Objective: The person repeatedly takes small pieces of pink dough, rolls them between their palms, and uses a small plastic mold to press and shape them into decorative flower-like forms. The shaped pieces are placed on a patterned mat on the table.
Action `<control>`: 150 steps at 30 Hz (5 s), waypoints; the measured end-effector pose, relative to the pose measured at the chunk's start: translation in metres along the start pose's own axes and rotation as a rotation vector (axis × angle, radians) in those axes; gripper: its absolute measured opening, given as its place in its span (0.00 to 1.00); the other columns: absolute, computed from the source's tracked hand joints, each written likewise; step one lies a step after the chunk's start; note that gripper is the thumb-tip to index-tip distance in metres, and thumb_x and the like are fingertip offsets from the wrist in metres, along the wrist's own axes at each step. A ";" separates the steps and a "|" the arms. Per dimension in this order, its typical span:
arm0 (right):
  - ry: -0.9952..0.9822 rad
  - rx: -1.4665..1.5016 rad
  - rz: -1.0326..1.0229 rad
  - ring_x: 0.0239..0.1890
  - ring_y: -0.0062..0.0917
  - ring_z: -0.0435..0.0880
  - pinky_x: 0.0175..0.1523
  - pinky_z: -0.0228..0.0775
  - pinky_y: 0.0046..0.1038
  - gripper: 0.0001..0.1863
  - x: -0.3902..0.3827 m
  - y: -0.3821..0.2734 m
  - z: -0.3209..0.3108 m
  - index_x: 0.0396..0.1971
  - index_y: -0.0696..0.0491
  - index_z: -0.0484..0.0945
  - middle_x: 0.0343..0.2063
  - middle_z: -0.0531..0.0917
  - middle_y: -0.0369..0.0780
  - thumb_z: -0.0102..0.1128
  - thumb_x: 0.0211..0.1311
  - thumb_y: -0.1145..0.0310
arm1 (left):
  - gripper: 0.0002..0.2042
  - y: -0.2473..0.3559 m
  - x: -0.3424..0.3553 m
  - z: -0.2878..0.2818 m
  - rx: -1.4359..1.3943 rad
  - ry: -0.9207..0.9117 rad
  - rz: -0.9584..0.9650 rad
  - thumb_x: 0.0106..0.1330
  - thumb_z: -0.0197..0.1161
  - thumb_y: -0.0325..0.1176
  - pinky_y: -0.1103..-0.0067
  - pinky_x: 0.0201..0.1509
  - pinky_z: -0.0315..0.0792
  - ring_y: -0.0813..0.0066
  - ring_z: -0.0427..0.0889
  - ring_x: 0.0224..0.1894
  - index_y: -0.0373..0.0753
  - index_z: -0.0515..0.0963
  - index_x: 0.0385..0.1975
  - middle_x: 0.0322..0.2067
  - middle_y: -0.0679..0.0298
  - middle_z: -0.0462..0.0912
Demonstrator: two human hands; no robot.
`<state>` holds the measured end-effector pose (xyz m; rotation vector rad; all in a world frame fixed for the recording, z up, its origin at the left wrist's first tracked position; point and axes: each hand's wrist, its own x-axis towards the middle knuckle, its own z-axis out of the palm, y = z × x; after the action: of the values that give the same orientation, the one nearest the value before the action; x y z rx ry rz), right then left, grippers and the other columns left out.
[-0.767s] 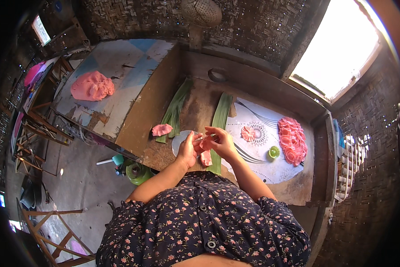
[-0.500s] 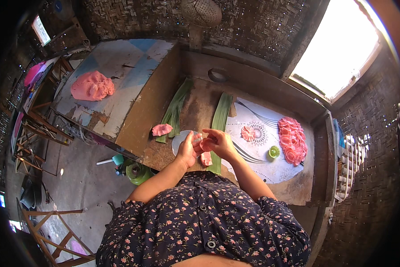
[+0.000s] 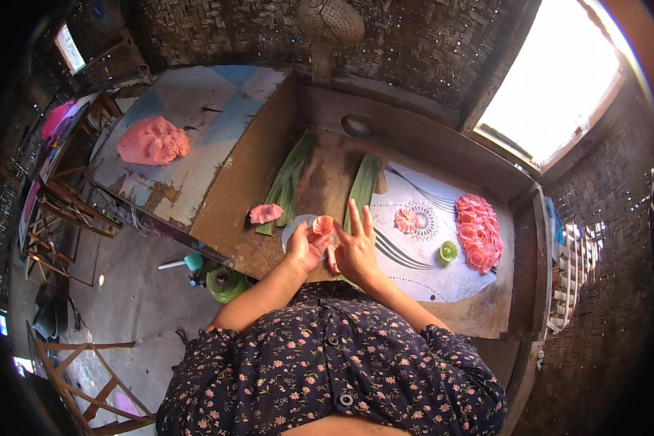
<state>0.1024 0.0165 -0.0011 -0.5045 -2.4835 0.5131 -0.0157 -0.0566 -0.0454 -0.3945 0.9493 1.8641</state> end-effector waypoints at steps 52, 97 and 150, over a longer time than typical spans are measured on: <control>0.159 -0.018 1.096 0.48 0.38 0.78 0.51 0.68 0.33 0.28 -0.019 0.270 0.018 0.54 0.50 0.71 0.46 0.78 0.46 0.53 0.45 0.72 | 0.22 0.007 -0.008 0.011 0.096 -0.091 -0.192 0.63 0.47 0.53 0.64 0.59 0.53 0.71 0.69 0.51 0.49 0.65 0.52 0.51 0.67 0.74; -0.179 0.392 -0.183 0.50 0.36 0.71 0.54 0.64 0.34 0.17 0.044 -0.056 -0.048 0.42 0.52 0.80 0.51 0.71 0.45 0.61 0.48 0.76 | 0.26 0.057 -0.055 0.057 -0.334 -0.462 0.121 0.67 0.35 0.54 0.65 0.65 0.53 0.70 0.58 0.60 0.45 0.56 0.58 0.59 0.64 0.61; -0.534 1.471 0.418 0.68 0.36 0.44 0.67 0.37 0.41 0.36 0.045 -0.033 -0.059 0.45 0.57 0.77 0.66 0.49 0.44 0.31 0.65 0.41 | 0.28 0.062 -0.047 0.064 -0.316 -0.470 0.398 0.64 0.39 0.57 0.58 0.66 0.28 0.71 0.58 0.62 0.47 0.60 0.58 0.59 0.68 0.61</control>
<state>0.0934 0.0233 0.0797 -0.2303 -1.6438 2.5328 -0.0385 -0.0516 0.0522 0.0634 0.4310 2.3395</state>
